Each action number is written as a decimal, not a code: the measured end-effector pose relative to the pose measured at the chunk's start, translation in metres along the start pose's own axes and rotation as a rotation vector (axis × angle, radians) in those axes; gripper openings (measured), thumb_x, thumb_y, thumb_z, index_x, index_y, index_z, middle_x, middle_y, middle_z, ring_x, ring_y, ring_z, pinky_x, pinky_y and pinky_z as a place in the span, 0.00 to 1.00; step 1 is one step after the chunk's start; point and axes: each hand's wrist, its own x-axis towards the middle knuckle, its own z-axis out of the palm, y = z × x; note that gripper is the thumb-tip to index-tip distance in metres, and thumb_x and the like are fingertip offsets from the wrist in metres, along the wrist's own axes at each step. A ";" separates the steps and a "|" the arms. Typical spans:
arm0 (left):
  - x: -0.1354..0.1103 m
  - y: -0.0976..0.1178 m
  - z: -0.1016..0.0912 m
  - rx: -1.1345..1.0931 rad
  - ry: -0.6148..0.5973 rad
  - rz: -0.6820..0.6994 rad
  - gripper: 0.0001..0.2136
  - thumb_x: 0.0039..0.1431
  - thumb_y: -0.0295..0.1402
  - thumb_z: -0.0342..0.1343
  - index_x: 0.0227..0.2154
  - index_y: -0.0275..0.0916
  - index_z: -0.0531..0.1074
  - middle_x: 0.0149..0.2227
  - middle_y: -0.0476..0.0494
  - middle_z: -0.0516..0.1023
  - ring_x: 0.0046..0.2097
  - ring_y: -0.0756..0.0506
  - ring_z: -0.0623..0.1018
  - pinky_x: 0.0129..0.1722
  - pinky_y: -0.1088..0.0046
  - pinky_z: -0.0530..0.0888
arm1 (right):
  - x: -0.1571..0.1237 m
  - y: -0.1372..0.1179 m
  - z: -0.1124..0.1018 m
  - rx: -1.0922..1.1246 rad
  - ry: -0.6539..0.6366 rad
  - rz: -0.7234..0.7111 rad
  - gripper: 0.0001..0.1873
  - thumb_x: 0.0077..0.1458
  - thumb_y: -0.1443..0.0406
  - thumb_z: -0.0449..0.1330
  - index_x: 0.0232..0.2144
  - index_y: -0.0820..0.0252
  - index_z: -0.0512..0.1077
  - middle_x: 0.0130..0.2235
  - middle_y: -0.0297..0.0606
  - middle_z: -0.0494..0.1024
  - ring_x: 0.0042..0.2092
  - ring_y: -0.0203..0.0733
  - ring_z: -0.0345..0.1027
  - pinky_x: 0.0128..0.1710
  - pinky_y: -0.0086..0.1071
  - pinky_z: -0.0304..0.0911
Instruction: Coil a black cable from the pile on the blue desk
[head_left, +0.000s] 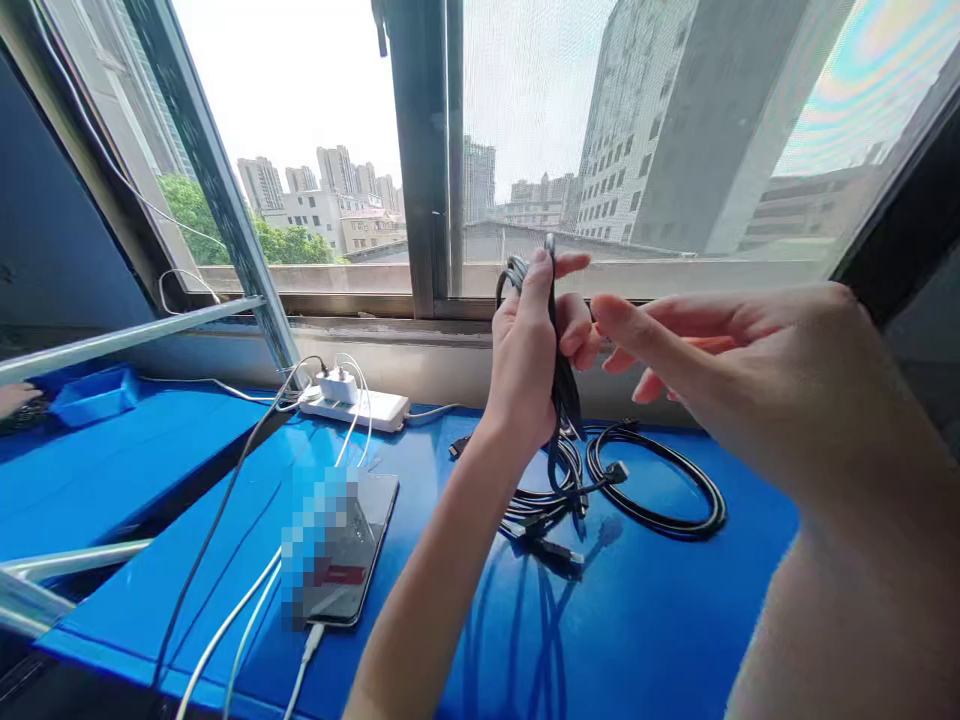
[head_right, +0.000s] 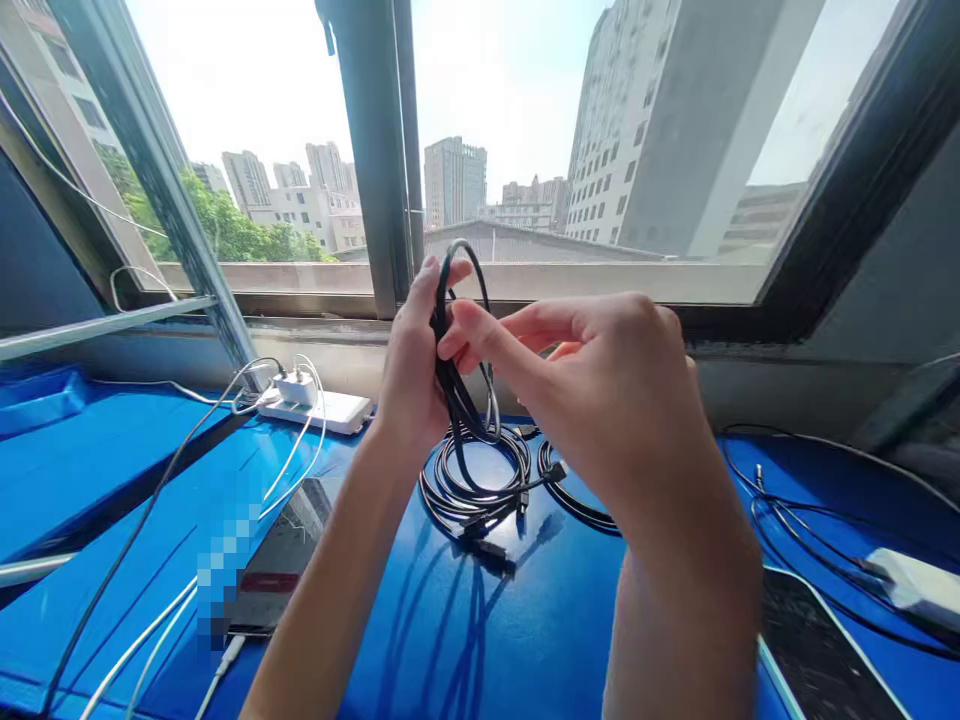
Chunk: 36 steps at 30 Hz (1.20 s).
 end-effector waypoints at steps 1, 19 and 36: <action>0.001 0.000 0.000 0.015 0.033 0.015 0.20 0.70 0.35 0.34 0.30 0.35 0.68 0.12 0.57 0.50 0.14 0.57 0.57 0.16 0.84 0.57 | 0.001 0.003 0.002 0.010 -0.078 -0.021 0.19 0.47 0.48 0.62 0.20 0.54 0.79 0.15 0.31 0.73 0.18 0.36 0.67 0.16 0.28 0.54; 0.002 0.025 -0.017 0.616 0.136 -0.072 0.13 0.53 0.42 0.59 0.30 0.36 0.76 0.23 0.50 0.70 0.25 0.54 0.69 0.26 0.78 0.65 | 0.004 0.006 0.012 0.142 -0.122 -0.207 0.15 0.55 0.57 0.55 0.28 0.56 0.79 0.23 0.34 0.77 0.25 0.36 0.69 0.23 0.28 0.55; -0.017 0.028 0.000 0.427 -0.243 -0.215 0.13 0.51 0.39 0.54 0.35 0.41 0.79 0.11 0.54 0.57 0.18 0.52 0.63 0.19 0.77 0.64 | 0.016 0.023 0.015 1.072 -0.633 -0.011 0.18 0.56 0.52 0.57 0.27 0.61 0.73 0.25 0.32 0.75 0.24 0.29 0.68 0.24 0.23 0.65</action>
